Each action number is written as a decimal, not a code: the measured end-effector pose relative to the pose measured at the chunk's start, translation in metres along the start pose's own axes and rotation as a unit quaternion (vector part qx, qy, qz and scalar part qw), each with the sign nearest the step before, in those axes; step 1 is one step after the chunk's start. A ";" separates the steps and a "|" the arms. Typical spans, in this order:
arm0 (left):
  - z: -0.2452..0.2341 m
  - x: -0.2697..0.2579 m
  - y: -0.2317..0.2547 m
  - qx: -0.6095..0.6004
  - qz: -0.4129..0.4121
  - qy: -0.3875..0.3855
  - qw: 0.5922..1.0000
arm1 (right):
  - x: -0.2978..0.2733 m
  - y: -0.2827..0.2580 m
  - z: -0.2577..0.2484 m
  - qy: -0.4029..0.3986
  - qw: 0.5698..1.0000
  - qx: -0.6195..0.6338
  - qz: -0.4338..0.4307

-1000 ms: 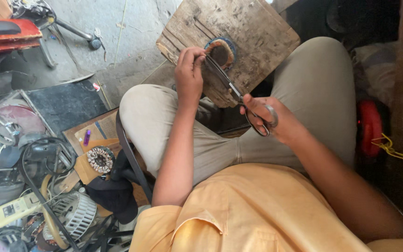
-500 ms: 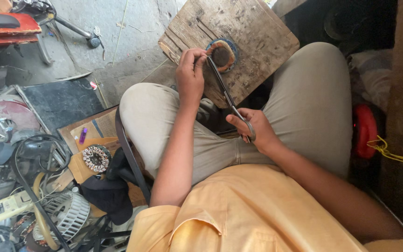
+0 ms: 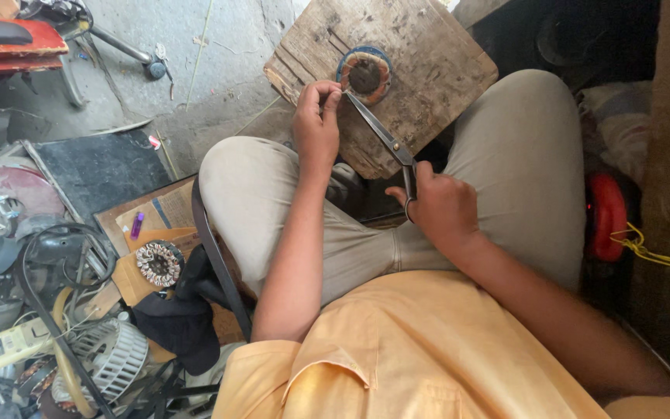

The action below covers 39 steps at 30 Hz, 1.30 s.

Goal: The person uses shears to trim copper wire on a small circular electrical component placed on a wooden board. The person then uses hands to adjust and wind the wire around the component.

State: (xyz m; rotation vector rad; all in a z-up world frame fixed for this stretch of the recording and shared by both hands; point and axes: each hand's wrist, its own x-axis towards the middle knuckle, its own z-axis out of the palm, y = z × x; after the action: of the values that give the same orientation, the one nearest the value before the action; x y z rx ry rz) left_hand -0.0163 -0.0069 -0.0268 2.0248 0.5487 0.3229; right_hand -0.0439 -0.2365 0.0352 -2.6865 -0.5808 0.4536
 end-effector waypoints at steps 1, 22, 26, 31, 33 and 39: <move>0.001 0.002 0.002 -0.002 0.002 0.005 1.000 | 0.003 0.000 -0.003 -0.008 1.000 0.013 0.012; 0.009 0.017 0.018 -0.036 0.051 0.019 0.998 | 0.021 0.005 0.011 -0.319 0.694 0.621 0.180; 0.011 0.017 0.012 -0.054 0.062 0.023 0.996 | 0.016 -0.009 0.011 -0.305 0.618 0.689 0.225; 0.012 0.014 0.010 -0.043 0.039 0.026 0.998 | 0.009 -0.022 0.014 -0.257 0.694 0.642 0.200; 0.010 0.013 0.012 -0.045 0.037 0.024 0.998 | 0.007 -0.027 0.015 -0.237 0.747 0.598 0.164; 0.009 0.014 0.013 -0.035 0.035 0.031 0.998 | 0.007 -0.021 0.014 -0.212 0.723 0.625 0.202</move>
State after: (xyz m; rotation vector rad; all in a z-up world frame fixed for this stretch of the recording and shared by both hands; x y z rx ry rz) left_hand 0.0028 -0.0119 -0.0197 1.9746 0.4993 0.4427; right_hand -0.0501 -0.2118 0.0299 -1.3277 0.2407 1.0941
